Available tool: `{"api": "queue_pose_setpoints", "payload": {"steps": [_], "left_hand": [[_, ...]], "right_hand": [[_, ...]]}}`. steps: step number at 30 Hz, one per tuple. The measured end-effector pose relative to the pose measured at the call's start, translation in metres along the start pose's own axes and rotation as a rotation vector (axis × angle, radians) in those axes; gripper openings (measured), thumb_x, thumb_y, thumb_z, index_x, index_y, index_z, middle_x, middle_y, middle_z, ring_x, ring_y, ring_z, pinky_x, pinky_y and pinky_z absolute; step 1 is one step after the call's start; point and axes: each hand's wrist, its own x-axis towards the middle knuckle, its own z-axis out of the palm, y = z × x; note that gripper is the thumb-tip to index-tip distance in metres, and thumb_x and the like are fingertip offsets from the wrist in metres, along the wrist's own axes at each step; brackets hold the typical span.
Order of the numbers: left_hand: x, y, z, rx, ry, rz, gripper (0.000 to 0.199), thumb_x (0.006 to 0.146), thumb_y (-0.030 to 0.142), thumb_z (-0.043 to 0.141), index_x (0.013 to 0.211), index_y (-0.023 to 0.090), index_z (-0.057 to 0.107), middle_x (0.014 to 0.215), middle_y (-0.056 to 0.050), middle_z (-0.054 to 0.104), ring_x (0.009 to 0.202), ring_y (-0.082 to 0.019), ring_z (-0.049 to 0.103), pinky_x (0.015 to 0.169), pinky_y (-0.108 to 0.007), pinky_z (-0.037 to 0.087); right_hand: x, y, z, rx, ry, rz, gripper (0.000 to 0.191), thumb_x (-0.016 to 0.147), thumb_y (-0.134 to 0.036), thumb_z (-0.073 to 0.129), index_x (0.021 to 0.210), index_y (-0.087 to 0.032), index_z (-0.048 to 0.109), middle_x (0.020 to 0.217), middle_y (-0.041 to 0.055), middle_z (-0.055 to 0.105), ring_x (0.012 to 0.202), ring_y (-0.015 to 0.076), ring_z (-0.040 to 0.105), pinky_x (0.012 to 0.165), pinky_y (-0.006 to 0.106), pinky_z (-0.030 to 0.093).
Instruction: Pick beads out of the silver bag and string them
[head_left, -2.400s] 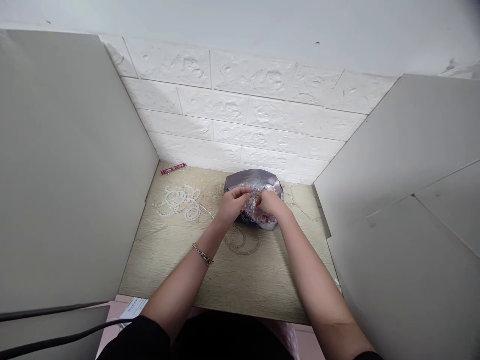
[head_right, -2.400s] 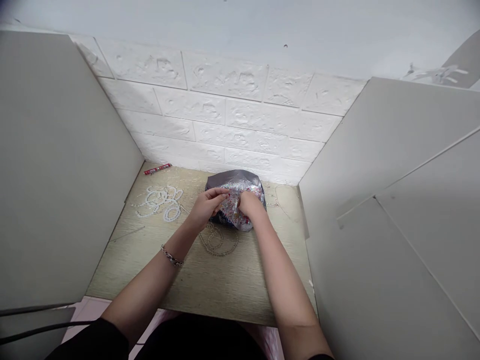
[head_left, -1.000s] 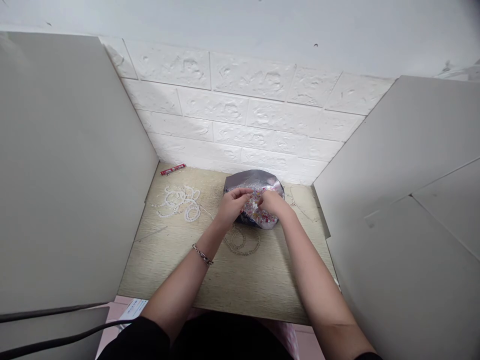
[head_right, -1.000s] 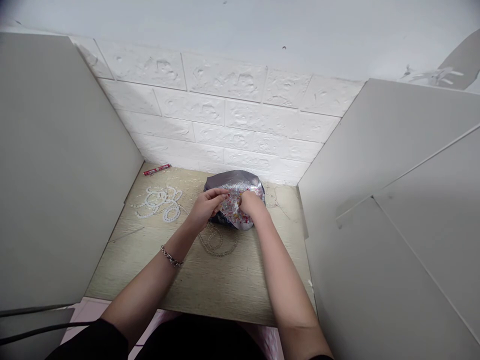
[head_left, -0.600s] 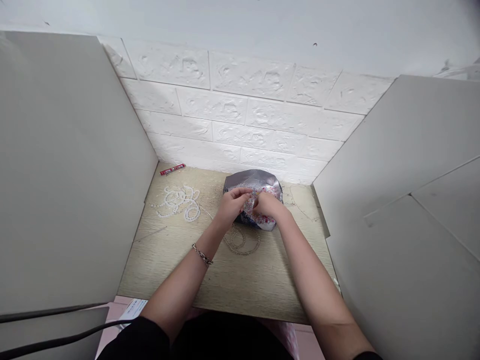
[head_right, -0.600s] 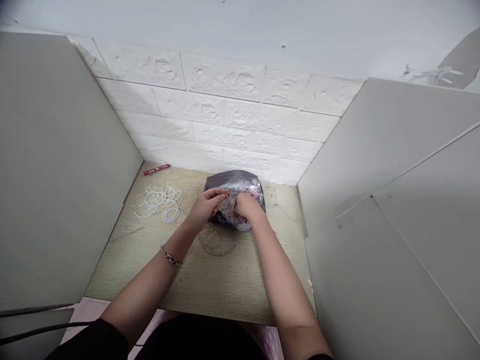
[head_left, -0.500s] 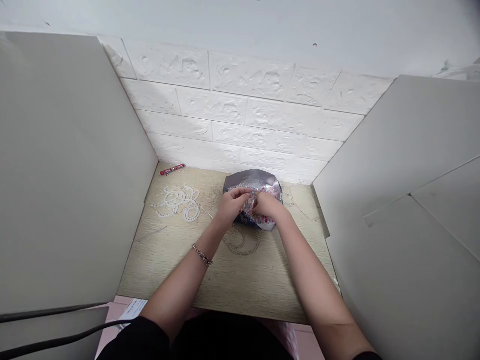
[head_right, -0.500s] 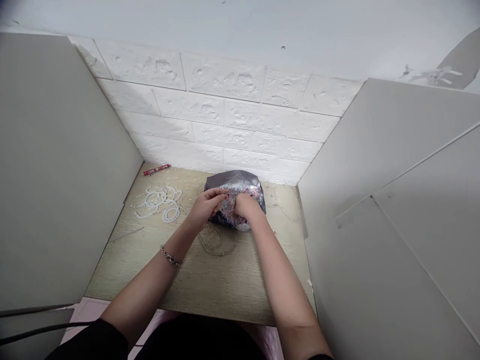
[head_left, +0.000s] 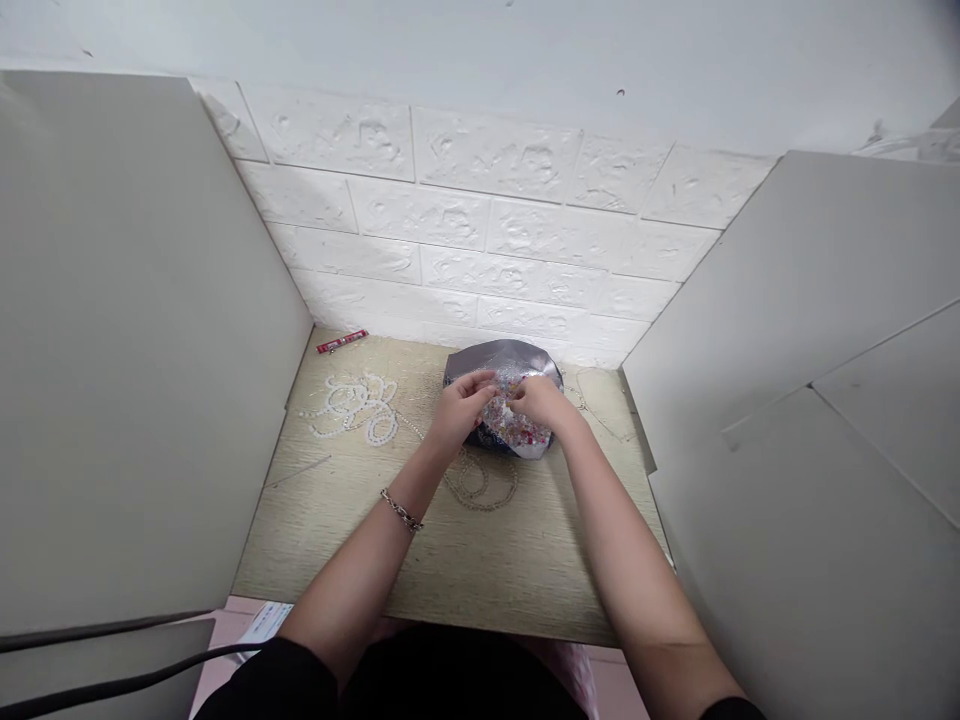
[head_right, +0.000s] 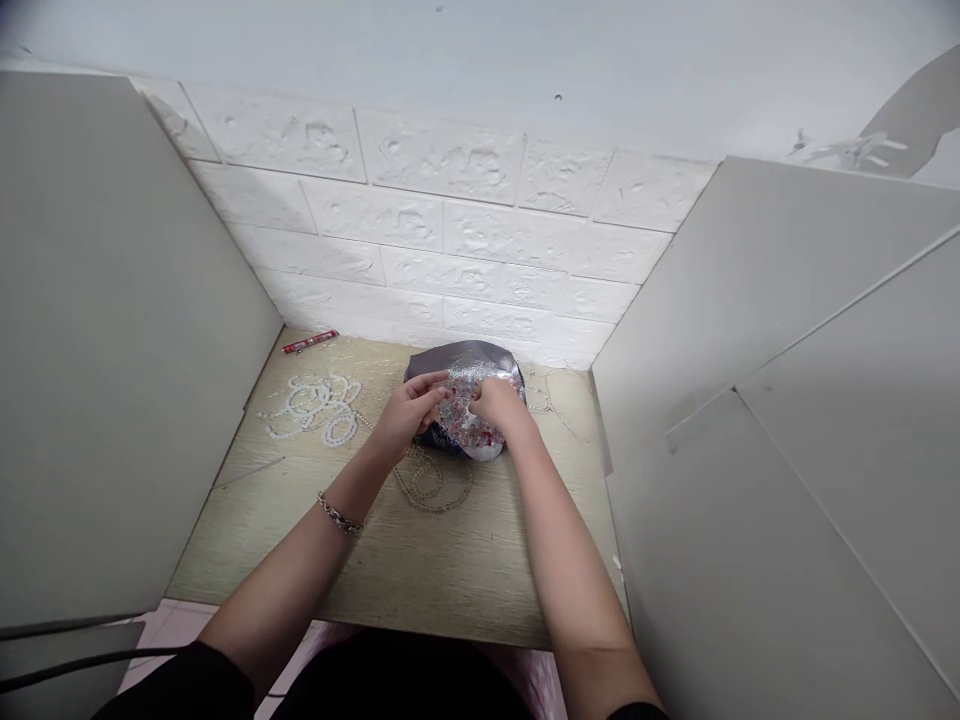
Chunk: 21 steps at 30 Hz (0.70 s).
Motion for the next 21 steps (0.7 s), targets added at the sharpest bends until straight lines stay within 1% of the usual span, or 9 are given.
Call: {"api": "queue_pose_setpoints", "payload": {"steps": [2,4,6,9,12,15,19,21], "left_hand": [[0.001,-0.001,-0.002,-0.005,0.009,-0.006,0.046,0.059,0.027,0.059,0.102,0.013,0.052,0.054,0.004,0.048,0.035,-0.001,0.029,0.033,-0.016,0.019],[0.003,-0.003,-0.004,0.006,0.008,-0.014,0.051,0.059,0.028,0.06,0.106,0.012,0.05,0.048,0.006,0.043,0.035,-0.001,0.028,0.033,-0.016,0.018],[0.003,-0.004,-0.006,0.027,0.0,-0.022,0.049,0.058,0.031,0.061,0.103,0.013,0.053,0.044,0.007,0.038,0.036,-0.002,0.028,0.033,-0.016,0.017],[0.004,-0.005,-0.008,0.051,-0.001,-0.042,0.04,0.057,0.032,0.061,0.092,0.013,0.059,0.044,0.005,0.038,0.039,-0.002,0.03,0.033,-0.015,0.017],[0.004,-0.004,-0.007,0.034,0.014,-0.048,0.032,0.058,0.032,0.061,0.084,0.013,0.061,0.048,0.003,0.042,0.041,-0.003,0.035,0.033,-0.014,0.017],[0.004,-0.002,-0.006,-0.003,0.023,-0.04,0.03,0.058,0.033,0.061,0.08,0.013,0.06,0.056,0.001,0.048,0.043,-0.003,0.038,0.032,-0.013,0.017],[0.002,0.001,-0.005,-0.051,0.014,-0.022,0.034,0.058,0.036,0.061,0.082,0.013,0.059,0.065,-0.001,0.053,0.044,-0.003,0.043,0.031,-0.013,0.018],[0.001,0.002,-0.004,-0.076,0.02,-0.015,0.035,0.058,0.037,0.061,0.084,0.014,0.058,0.068,-0.002,0.056,0.051,-0.006,0.051,0.033,-0.013,0.023]], "right_hand": [[-0.002,0.002,-0.006,0.14,0.032,0.006,0.015,0.061,-0.022,0.044,0.051,-0.013,0.052,0.044,-0.0022,0.042,0.043,0.0072,0.035,0.042,0.021,0.025],[-0.004,0.003,-0.011,0.295,0.083,0.017,0.016,0.06,-0.024,0.043,0.049,-0.014,0.05,0.041,-0.0042,0.035,0.041,0.0061,0.03,0.04,0.02,0.023],[-0.006,0.003,-0.014,0.444,0.155,0.028,0.017,0.06,-0.026,0.042,0.05,-0.014,0.05,0.041,-0.005,0.032,0.04,0.0056,0.027,0.039,0.02,0.022],[-0.01,0.002,-0.014,0.616,0.263,0.06,0.019,0.059,-0.029,0.042,0.055,-0.014,0.053,0.043,-0.005,0.035,0.04,0.0059,0.029,0.038,0.019,0.022],[-0.016,0.002,-0.012,0.702,0.358,0.115,0.023,0.059,-0.031,0.043,0.062,-0.013,0.057,0.047,-0.0035,0.042,0.043,0.007,0.035,0.039,0.019,0.026],[-0.024,0.004,-0.009,0.732,0.42,0.182,0.026,0.059,-0.032,0.044,0.068,-0.013,0.059,0.051,-0.0024,0.047,0.045,0.008,0.039,0.041,0.019,0.029],[-0.031,0.009,-0.005,0.783,0.464,0.21,0.024,0.06,-0.032,0.045,0.066,-0.013,0.058,0.049,-0.0034,0.045,0.044,0.0068,0.038,0.041,0.018,0.029],[-0.032,0.011,-0.003,0.873,0.472,0.228,0.021,0.06,-0.033,0.047,0.063,-0.013,0.055,0.046,-0.0046,0.04,0.042,0.0054,0.034,0.037,0.017,0.026]]}}
